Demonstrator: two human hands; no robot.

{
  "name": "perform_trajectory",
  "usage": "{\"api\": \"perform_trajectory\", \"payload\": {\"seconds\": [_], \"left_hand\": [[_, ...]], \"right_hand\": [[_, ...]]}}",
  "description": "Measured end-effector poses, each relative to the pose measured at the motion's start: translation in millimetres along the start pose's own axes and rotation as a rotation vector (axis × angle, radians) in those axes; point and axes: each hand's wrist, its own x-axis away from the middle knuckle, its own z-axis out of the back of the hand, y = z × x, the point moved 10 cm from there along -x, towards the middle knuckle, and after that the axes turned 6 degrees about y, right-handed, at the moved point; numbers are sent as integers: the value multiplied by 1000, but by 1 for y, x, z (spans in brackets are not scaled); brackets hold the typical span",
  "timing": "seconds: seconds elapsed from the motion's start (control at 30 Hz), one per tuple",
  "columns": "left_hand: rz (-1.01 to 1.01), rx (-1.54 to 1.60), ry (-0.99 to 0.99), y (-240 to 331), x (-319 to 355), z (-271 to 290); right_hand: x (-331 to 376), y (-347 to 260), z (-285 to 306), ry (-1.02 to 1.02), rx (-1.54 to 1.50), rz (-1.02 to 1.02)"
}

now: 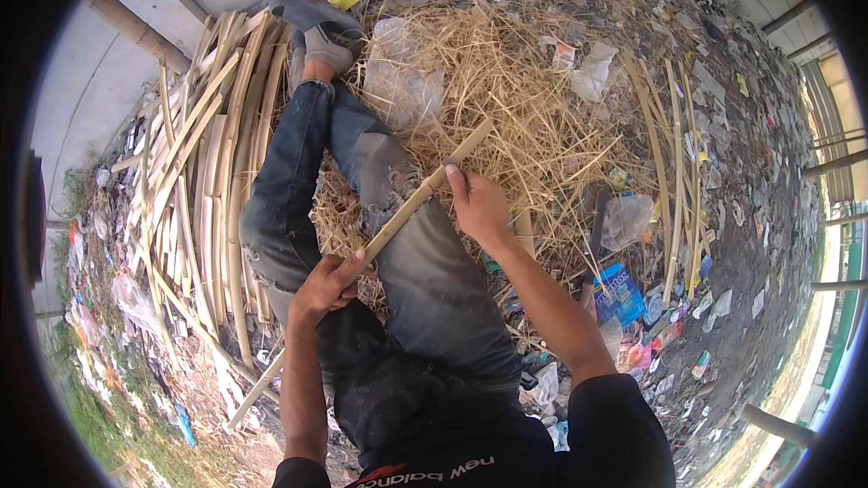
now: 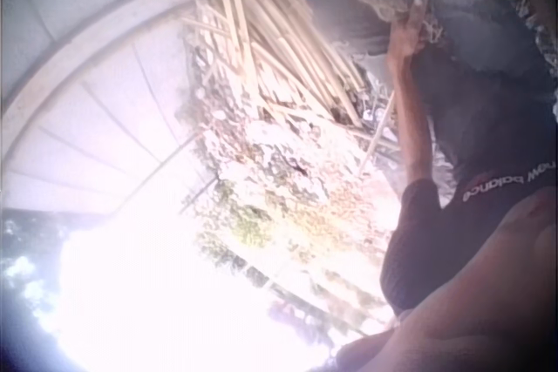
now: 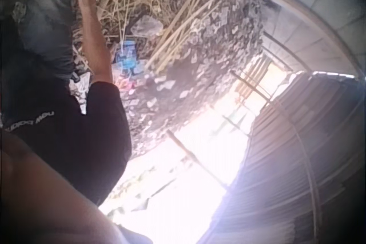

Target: The person sits on the ground and uses a utility knife to shave thin strips from a wooden stick. They hold the stick with their left hand and repeatedly scrape along its length with the knife in their right hand, producing wood shavings.

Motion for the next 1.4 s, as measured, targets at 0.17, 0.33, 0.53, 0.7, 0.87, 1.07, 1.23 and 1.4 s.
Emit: {"api": "perform_trajectory", "payload": {"seconds": [0.17, 0.33, 0.53, 0.7, 0.87, 1.07, 1.23, 1.4], "left_hand": [[26, 46, -17, -1, -1, -2], [12, 35, -29, -2, -4, -3], [-29, -49, -33, 4, -3, -1], [62, -70, -3, -5, -2, 4], [-28, -120, 20, 5, -2, -1], [-352, -344, 271, 42, 10, -7], [-337, -382, 321, 40, 7, -11], [-492, -540, 414, 39, 23, -8]], "right_hand": [[31, -26, -27, -85, 169, 290], [13, -8, -12, 106, -81, 188], [5, 20, -14, 43, -86, 125], [40, -6, -34, -342, -100, 262], [13, 5, -7, -108, -376, 42], [30, -31, -12, -45, -44, 109], [21, -18, -10, 27, -252, 71], [10, 14, -16, 57, -282, -10]]}}
